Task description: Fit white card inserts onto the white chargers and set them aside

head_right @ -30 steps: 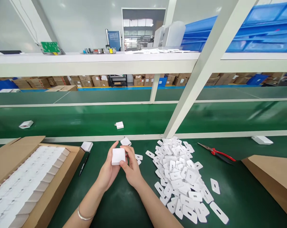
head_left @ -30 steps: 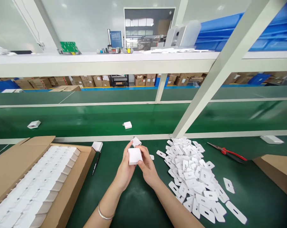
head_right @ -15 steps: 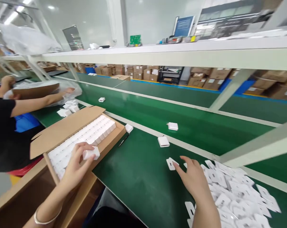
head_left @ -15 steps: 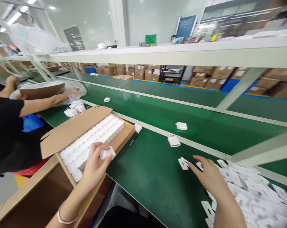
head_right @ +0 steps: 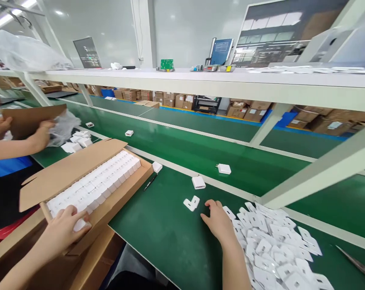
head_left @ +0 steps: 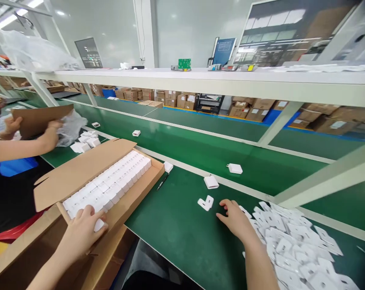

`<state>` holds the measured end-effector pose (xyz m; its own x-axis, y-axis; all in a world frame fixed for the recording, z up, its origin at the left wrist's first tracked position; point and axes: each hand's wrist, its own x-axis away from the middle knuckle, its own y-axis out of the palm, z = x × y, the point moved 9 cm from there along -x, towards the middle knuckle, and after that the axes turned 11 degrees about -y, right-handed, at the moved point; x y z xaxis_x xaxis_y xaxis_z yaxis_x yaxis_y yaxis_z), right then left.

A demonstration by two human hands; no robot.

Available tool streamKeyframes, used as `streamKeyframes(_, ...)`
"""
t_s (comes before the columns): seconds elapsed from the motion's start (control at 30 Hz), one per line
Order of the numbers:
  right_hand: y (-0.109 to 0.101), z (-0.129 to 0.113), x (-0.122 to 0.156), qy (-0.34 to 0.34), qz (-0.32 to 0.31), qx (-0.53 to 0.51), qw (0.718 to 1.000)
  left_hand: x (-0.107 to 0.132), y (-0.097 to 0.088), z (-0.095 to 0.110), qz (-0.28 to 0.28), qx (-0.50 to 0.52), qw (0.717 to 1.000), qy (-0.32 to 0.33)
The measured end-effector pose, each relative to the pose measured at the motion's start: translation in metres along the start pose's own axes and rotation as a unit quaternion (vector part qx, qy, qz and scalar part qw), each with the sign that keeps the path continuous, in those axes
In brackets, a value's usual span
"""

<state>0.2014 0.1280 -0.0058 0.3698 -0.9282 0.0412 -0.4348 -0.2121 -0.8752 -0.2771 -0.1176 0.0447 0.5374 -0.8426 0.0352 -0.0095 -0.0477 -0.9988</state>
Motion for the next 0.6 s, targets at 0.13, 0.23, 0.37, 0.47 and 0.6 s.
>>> streamKeyframes(0.13,0.004,-0.012,0.002,-0.018,-0.006,-0.014,1.0,-0.003,0.012,-0.016,0.018,-0.001,1.0,0.01)
streamKeyframes(0.23,0.007,-0.037,0.0,-0.089,-0.008,-0.022,0.996,-0.004,0.01,-0.016,0.056,-0.059,0.997,0.005)
streamKeyframes(0.37,0.009,-0.055,-0.004,-0.136,0.005,-0.013,0.991,-0.004,-0.037,0.026,0.129,-0.056,0.99,0.016)
streamKeyframes(0.47,0.003,-0.046,-0.006,-0.105,0.025,-0.012,0.994,-0.002,-0.089,0.098,0.21,0.068,0.974,0.05)
streamKeyframes(0.6,-0.008,-0.024,-0.002,-0.05,0.058,-0.004,0.997,-0.013,-0.093,0.245,0.163,0.27,0.928,0.199)
